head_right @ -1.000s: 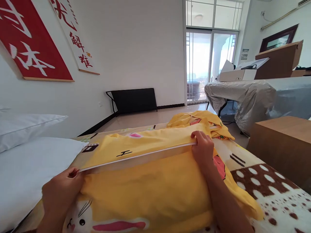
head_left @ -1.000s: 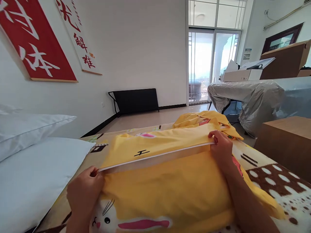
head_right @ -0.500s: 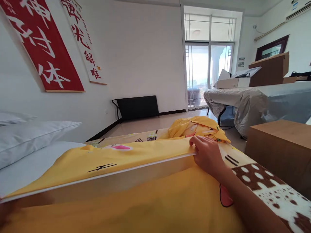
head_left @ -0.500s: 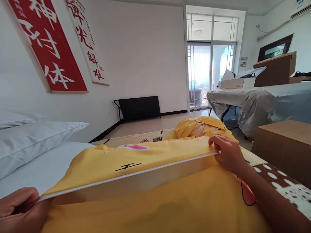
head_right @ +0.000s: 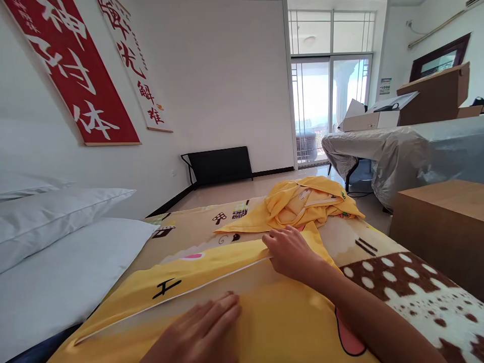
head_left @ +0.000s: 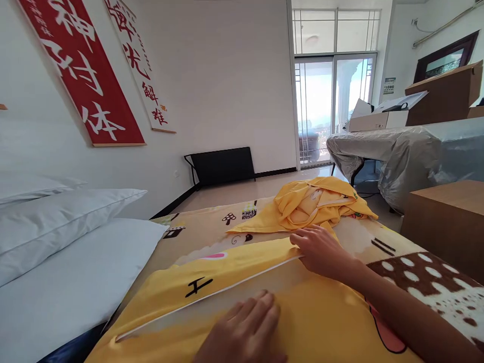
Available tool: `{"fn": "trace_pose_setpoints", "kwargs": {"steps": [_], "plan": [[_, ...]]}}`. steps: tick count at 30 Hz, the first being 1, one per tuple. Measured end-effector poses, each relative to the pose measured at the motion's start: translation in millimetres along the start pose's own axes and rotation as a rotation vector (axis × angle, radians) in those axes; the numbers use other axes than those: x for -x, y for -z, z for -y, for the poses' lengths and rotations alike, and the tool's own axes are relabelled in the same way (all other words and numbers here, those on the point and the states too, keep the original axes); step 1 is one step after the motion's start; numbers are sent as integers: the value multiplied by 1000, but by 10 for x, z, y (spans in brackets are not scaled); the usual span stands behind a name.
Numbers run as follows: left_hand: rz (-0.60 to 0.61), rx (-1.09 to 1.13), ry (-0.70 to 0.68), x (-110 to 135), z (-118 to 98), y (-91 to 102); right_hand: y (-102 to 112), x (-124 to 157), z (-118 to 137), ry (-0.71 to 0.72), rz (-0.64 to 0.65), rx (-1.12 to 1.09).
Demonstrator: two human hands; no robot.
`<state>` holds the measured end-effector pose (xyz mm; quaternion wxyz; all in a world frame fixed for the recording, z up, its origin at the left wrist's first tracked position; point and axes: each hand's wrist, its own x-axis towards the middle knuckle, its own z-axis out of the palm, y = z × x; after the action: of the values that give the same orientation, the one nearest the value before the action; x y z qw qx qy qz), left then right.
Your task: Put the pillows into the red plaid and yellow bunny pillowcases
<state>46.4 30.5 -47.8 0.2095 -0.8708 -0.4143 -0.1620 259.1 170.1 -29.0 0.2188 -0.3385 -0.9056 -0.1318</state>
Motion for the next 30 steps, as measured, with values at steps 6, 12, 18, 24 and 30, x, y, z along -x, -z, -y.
{"fn": "trace_pose_setpoints", "kwargs": {"steps": [6,12,18,24,30], "plan": [[337,322,113,-800,-115,-479,-79,276,-236,-63,-387,-126],[309,502,40,-1367,-51,-917,-108,277,-431,-75,-499,-197],[328,571,107,-1284,-84,-1028,-177,217,-507,-161,-394,-382],[342,527,73,-1255,-97,-964,-162,237,-460,-264,-220,-390],[368,445,92,-1258,-110,-924,-60,339,-350,-454,69,-216]]}}
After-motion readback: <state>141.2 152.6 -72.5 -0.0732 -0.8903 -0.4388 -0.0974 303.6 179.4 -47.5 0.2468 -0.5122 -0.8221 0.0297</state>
